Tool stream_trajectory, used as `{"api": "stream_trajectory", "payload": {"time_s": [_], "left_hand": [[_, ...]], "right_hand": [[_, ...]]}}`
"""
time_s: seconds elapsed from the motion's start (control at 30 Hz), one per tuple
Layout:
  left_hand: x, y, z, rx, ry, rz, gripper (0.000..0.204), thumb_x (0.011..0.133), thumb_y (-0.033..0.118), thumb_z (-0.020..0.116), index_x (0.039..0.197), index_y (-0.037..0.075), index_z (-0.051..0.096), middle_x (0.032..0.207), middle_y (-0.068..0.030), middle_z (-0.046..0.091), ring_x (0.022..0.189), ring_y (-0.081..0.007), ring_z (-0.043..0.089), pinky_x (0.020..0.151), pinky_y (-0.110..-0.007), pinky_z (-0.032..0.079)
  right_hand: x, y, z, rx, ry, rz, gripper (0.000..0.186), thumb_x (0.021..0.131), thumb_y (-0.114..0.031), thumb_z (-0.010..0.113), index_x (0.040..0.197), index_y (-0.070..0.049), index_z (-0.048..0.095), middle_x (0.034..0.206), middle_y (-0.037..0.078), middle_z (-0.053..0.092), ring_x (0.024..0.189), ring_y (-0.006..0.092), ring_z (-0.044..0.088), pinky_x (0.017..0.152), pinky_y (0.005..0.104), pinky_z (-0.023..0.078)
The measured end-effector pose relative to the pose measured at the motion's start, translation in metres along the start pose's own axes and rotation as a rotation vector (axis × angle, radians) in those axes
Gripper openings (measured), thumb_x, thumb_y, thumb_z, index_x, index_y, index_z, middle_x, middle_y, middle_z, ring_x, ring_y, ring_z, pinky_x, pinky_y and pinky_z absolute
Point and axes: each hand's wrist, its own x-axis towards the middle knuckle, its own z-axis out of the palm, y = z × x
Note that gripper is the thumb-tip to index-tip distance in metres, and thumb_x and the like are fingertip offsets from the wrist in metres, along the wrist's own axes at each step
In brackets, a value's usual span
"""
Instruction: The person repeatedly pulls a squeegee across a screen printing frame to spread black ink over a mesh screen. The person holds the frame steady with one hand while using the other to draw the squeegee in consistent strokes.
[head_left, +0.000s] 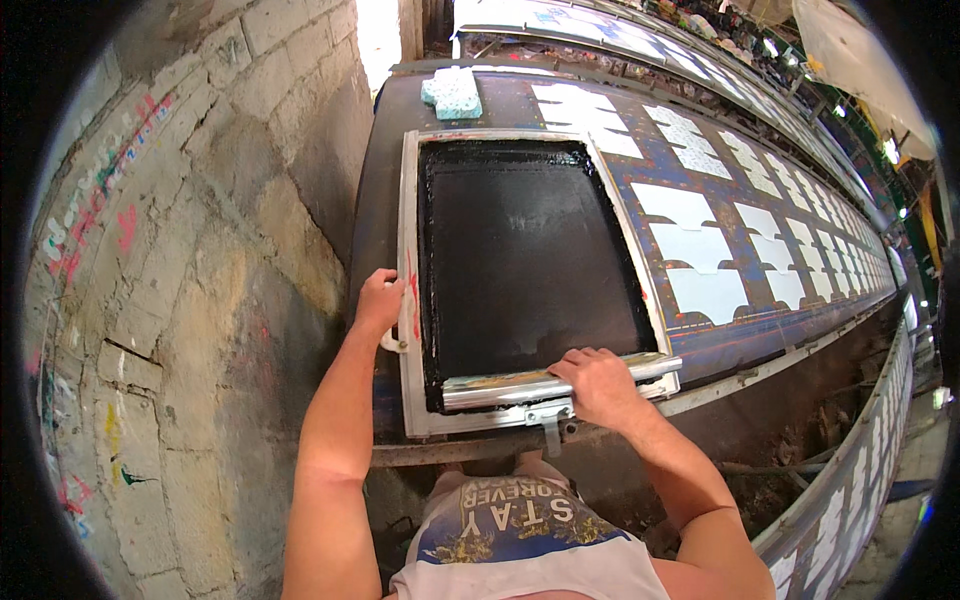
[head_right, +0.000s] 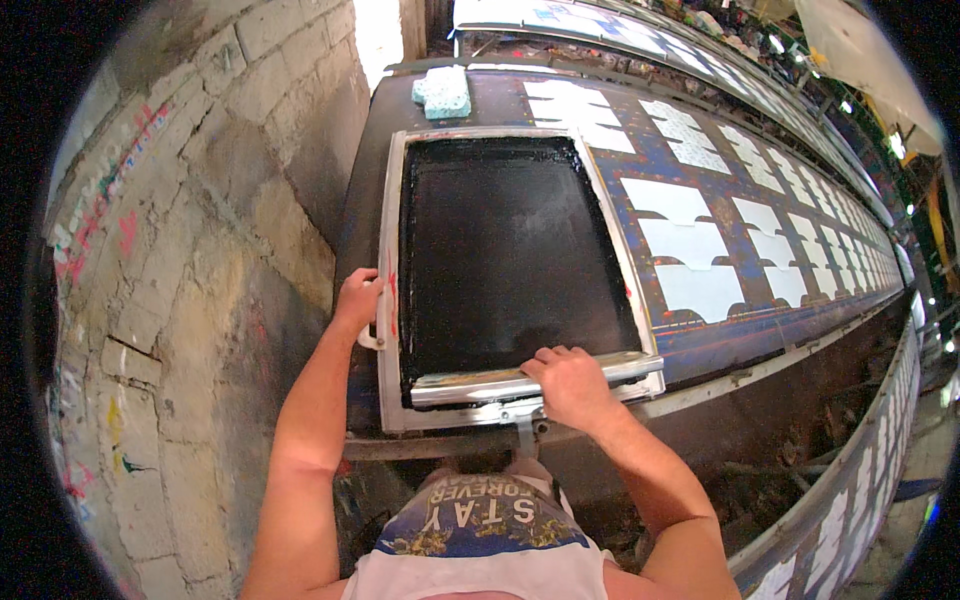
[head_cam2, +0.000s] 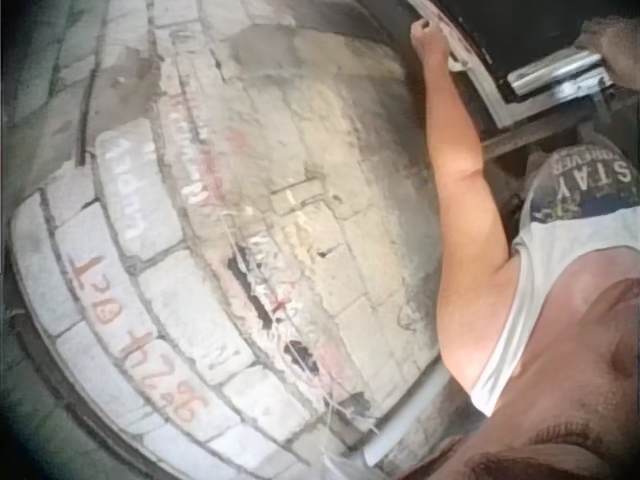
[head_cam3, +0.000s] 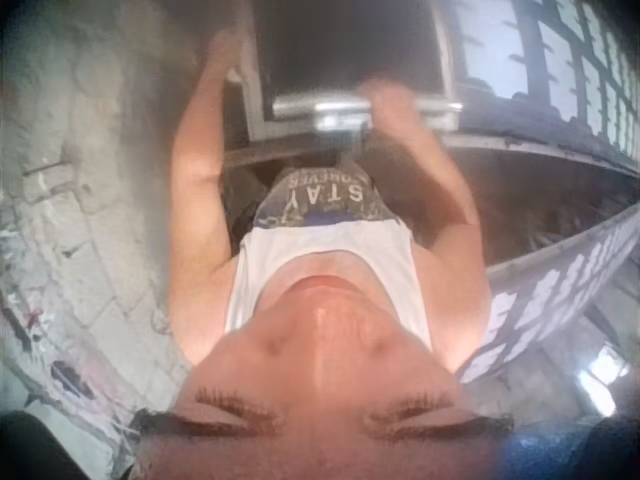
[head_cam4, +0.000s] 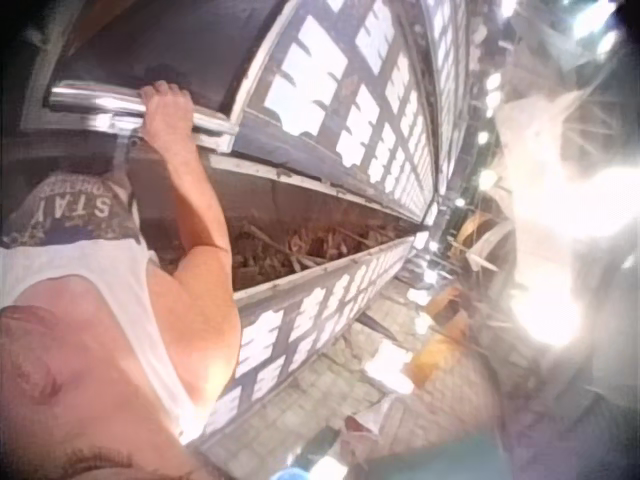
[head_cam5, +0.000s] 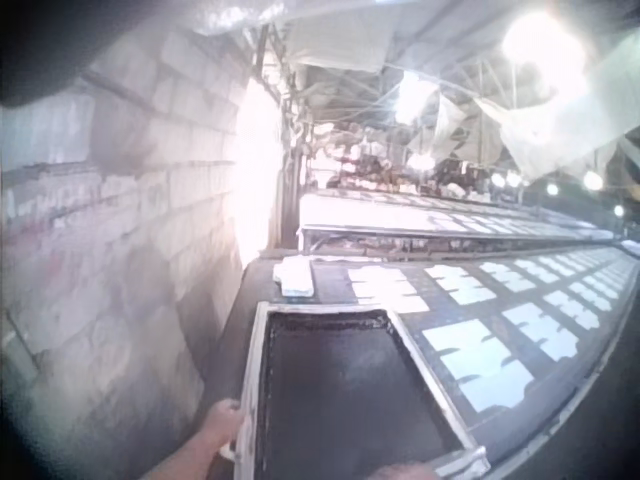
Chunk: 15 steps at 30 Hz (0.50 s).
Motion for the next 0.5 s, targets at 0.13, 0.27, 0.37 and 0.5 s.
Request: {"api": "stream_trajectory", "payload": {"time_s": [0.13, 0.27, 0.37, 0.5], "left_hand": [[0.000, -0.002, 0.000, 0.040, -0.004, 0.045, 0.041, 0.102, 0.029, 0.068, 0.131, 0.001, 0.072, 0.127, -0.0250, 0.078, 0.121, -0.0417, 0.074, 0.105, -0.049, 0.056], [-0.006, 0.008, -0.001, 0.069, -0.034, 0.010, 0.039, 0.103, 0.029, 0.067, 0.133, 0.004, 0.070, 0.128, -0.0248, 0.077, 0.123, -0.0442, 0.073, 0.105, -0.051, 0.056], [-0.009, 0.015, -0.007, 0.067, -0.051, 0.003, 0.038, 0.104, 0.029, 0.067, 0.134, 0.005, 0.070, 0.129, -0.0251, 0.077, 0.123, -0.0448, 0.072, 0.104, -0.052, 0.056], [-0.014, 0.019, -0.009, 0.092, -0.049, -0.020, 0.038, 0.106, 0.029, 0.065, 0.136, 0.005, 0.068, 0.128, -0.0259, 0.077, 0.122, -0.0451, 0.073, 0.104, -0.052, 0.056]], "right_hand": [[-0.004, -0.017, 0.001, -0.051, 0.024, 0.016, 0.041, 0.076, -0.005, 0.078, 0.117, -0.009, 0.079, 0.107, 0.010, 0.075, 0.103, 0.0317, 0.073, 0.090, 0.0452, 0.057], [0.001, -0.016, -0.006, 0.025, -0.093, 0.083, 0.043, 0.073, -0.001, 0.077, 0.115, -0.008, 0.081, 0.106, 0.013, 0.078, 0.104, 0.0357, 0.074, 0.092, 0.0487, 0.059], [0.020, 0.000, -0.021, 0.115, -0.257, 0.098, 0.033, 0.078, -0.010, 0.078, 0.111, -0.011, 0.081, 0.104, 0.015, 0.079, 0.100, 0.0395, 0.076, 0.089, 0.0525, 0.061], [0.067, 0.035, -0.034, 0.207, -0.532, 0.199, 0.027, 0.083, -0.018, 0.082, 0.109, -0.011, 0.079, 0.099, 0.019, 0.080, 0.100, 0.0434, 0.077, 0.088, 0.0552, 0.059]]}}
